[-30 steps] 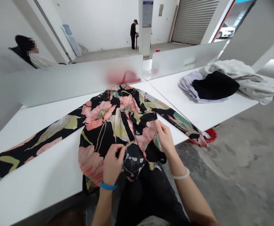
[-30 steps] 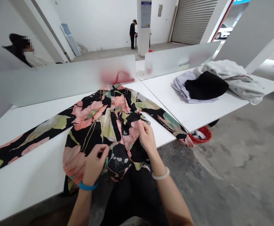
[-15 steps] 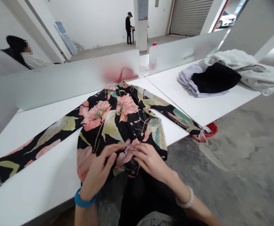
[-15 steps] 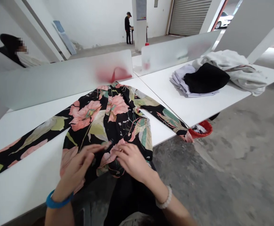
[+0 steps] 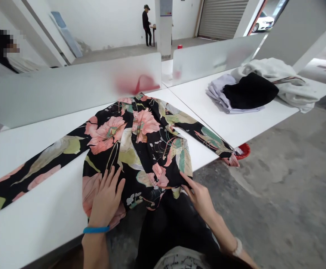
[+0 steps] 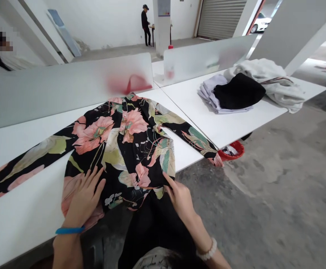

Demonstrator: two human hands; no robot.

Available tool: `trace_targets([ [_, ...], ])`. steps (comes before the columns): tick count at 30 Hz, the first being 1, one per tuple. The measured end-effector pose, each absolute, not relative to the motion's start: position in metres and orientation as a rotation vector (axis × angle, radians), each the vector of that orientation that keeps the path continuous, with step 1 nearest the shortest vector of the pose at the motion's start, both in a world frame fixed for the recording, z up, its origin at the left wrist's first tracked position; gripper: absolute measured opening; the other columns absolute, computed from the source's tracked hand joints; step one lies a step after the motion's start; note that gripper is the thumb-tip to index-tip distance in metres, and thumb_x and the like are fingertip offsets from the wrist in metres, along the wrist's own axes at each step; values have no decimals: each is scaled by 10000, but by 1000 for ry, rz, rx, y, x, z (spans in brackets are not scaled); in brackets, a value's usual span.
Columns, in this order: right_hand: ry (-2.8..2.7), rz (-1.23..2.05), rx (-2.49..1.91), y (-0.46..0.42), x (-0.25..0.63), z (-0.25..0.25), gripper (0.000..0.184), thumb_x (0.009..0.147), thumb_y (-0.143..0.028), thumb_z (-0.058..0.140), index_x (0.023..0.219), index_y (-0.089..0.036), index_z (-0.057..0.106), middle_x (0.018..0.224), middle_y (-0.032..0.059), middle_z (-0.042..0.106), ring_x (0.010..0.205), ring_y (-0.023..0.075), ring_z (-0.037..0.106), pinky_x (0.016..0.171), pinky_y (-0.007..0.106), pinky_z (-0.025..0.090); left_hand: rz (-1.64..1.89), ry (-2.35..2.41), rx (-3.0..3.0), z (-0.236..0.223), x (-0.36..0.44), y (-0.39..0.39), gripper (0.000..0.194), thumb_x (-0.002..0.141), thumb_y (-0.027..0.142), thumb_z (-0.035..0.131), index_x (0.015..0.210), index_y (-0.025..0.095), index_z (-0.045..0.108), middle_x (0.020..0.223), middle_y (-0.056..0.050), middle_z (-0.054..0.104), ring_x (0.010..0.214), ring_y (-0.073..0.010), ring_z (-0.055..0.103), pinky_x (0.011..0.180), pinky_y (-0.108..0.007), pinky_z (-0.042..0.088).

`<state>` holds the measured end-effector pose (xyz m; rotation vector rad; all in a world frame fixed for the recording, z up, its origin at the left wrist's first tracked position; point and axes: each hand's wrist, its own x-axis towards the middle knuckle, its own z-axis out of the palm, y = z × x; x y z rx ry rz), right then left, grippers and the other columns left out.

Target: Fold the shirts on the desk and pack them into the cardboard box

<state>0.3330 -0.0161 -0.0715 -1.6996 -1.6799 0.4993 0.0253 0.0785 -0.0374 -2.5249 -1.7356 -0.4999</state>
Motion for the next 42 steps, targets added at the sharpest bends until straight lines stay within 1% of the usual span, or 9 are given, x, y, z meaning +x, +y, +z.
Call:
trace_targets([
  [4,-1501,452,-1675,-10,350,-54,295,901,-273,428,1064,-243,673,990,54,708,820,214,670,730,316,529,-445,-1761,-2568,-46,18,73,527,950,359,237,1372,109,428,1434,-143,427,1387,-281,266,1106,-523,253],
  [12,-1258,242,-1872,-22,407,-45,323,871,-318,417,1082,-215,639,1031,83,680,933,248,631,810,377,502,-448,-1786,-2517,-55,12,72,577,927,380,262,1428,102,326,1445,-143,411,1385,-293,268,1098,-526,257],
  [17,-1340,127,-1790,-21,422,-45,318,840,-225,388,1033,-235,641,1095,87,642,1067,242,580,948,413,444,-372,-1851,-2427,-56,-8,62,589,909,425,269,1397,120,394,1452,-156,399,1379,-348,261,1062,-563,283],
  [20,-1405,-47,-1863,2,437,-46,371,870,-241,355,1125,-210,622,1213,108,598,1164,249,525,1022,459,384,-328,-1853,-2416,-57,-21,57,600,893,443,285,1369,109,434,1437,-172,414,1385,-376,227,1055,-602,259],
  [23,-1486,-180,-2158,32,459,-57,452,920,-330,332,1281,-146,532,1367,158,484,1293,325,395,1033,593,304,-298,-1827,-2433,-60,-30,55,595,880,443,304,1314,83,494,1432,-192,413,1381,-390,226,1054,-603,256],
  [27,-1596,-43,-2345,71,505,-65,480,947,-368,286,1337,-161,473,1432,158,409,1339,366,306,1008,721,161,-302,-1706,-2515,-63,-38,57,481,857,401,348,1182,169,615,1431,-140,434,1385,-358,237,1055,-583,271],
  [33,-1164,14,-2240,103,579,-42,431,905,-429,387,1124,-143,623,1234,211,553,1207,333,459,1051,526,258,-280,-1615,-2530,-57,-40,52,422,831,339,413,1147,185,647,1421,-140,447,1395,-380,195,1023,-618,290],
  [37,-971,-26,-2178,68,587,-42,571,843,-513,447,1190,-79,578,1196,274,549,1175,369,479,988,506,357,-390,-1512,-2568,-52,-14,43,361,833,214,407,1064,237,682,1391,-89,495,1412,-367,140,1036,-660,224],
  [42,-700,432,-1800,35,564,-78,884,631,-555,695,1384,-242,352,1210,134,582,1013,261,618,738,341,543,-555,-1358,-2610,-35,65,48,464,904,309,434,1343,161,468,1387,-96,499,1354,-290,332,1104,-537,223],
])
